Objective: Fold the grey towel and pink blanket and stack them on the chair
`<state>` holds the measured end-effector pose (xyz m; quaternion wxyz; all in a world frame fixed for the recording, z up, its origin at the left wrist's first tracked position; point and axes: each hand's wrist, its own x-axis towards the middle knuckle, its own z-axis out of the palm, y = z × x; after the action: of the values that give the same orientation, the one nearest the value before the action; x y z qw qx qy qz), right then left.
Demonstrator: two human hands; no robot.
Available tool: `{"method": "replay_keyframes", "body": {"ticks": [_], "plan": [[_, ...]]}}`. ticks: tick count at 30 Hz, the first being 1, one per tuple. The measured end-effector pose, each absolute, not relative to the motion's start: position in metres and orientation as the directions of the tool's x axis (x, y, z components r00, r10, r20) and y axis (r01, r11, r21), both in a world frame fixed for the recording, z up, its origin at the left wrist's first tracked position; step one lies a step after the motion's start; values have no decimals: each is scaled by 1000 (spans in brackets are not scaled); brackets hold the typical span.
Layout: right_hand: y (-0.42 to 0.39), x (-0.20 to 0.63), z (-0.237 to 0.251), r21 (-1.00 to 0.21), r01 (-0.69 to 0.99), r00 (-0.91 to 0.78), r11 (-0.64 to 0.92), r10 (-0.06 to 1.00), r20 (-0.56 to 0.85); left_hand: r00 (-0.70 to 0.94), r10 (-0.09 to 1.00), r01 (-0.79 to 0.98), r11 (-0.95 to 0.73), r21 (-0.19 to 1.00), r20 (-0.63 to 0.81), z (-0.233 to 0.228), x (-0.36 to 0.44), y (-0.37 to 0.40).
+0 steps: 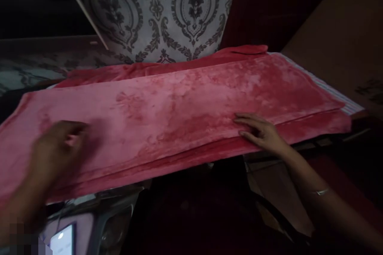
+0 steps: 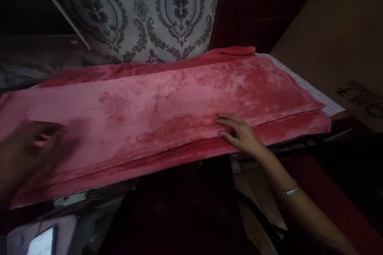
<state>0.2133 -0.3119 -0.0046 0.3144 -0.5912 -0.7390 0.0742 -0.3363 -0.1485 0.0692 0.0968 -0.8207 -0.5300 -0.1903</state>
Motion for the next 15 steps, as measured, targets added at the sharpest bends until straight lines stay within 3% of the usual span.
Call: {"method": "replay_keyframes", "body": {"ticks": [2, 4, 8, 11, 15], "plan": [[-315, 214, -6, -479, 813, -141, 330, 911, 388, 648, 662, 676, -728, 115, 378, 52, -272, -177], [-316, 215, -9, -464, 808, -169, 364, 897, 409, 804, 474, 470, -876, 103, 358, 35, -218, -200], [-313, 218, -19, -411, 807, -175, 423, 837, 519, 839, 409, 443, -896, -16, 359, 14, -165, -216], [-307, 214, -25, -360, 827, -163, 432, 797, 581, 856, 392, 439, -895, -76, 337, 8, -164, -212], [-302, 205, -27, -279, 875, -110, 396, 724, 681, 868, 281, 371, -915, -159, 409, -2, -180, -208]]}}
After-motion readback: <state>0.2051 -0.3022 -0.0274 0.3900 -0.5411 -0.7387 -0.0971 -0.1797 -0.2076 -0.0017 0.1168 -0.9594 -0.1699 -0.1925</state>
